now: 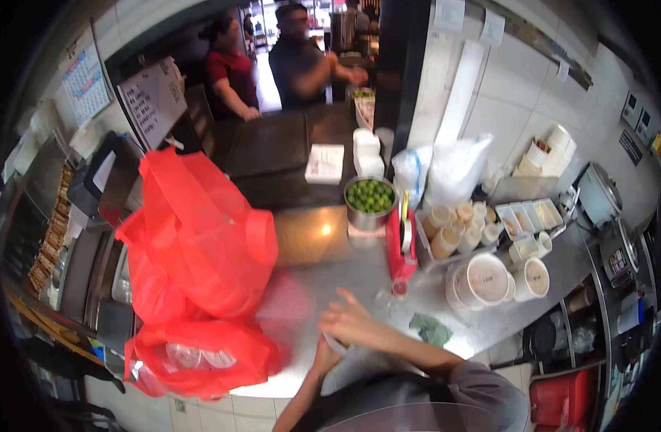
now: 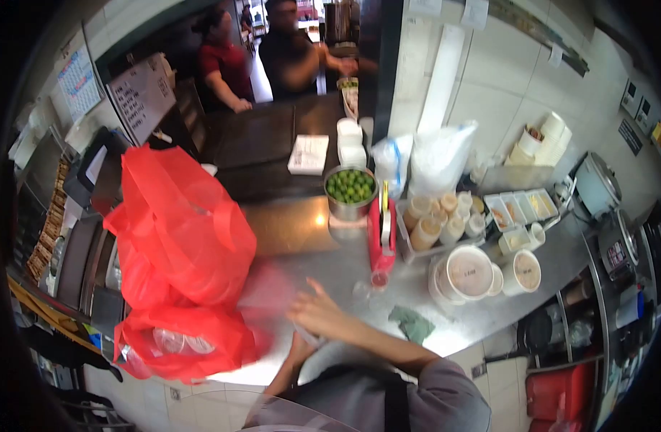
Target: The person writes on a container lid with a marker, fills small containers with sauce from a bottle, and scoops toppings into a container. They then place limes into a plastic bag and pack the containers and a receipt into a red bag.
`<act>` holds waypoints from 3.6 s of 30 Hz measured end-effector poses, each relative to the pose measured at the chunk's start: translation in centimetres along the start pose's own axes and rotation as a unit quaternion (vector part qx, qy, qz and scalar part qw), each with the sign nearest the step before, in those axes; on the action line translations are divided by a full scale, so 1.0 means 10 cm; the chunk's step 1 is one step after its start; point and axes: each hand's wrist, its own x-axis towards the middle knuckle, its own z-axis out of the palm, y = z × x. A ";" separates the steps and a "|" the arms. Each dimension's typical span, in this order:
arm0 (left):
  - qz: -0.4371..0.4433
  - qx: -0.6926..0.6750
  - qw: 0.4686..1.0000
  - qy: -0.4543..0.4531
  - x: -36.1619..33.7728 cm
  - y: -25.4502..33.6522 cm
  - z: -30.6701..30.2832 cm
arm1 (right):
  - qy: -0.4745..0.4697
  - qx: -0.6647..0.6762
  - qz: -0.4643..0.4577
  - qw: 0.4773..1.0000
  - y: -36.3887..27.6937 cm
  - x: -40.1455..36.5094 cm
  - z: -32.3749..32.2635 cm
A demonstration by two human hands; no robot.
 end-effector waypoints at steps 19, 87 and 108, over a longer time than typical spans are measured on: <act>-0.147 0.065 0.987 0.003 -0.13 -0.12 0.18 | 0.091 0.593 0.127 0.790 0.27 -0.48 -0.90; -0.036 0.274 0.940 0.200 0.67 0.05 0.42 | -0.018 0.708 0.173 0.685 0.69 -0.37 0.52; 0.031 0.383 0.916 0.117 0.40 0.36 0.42 | 0.091 -0.060 -0.189 0.976 0.88 -0.36 0.51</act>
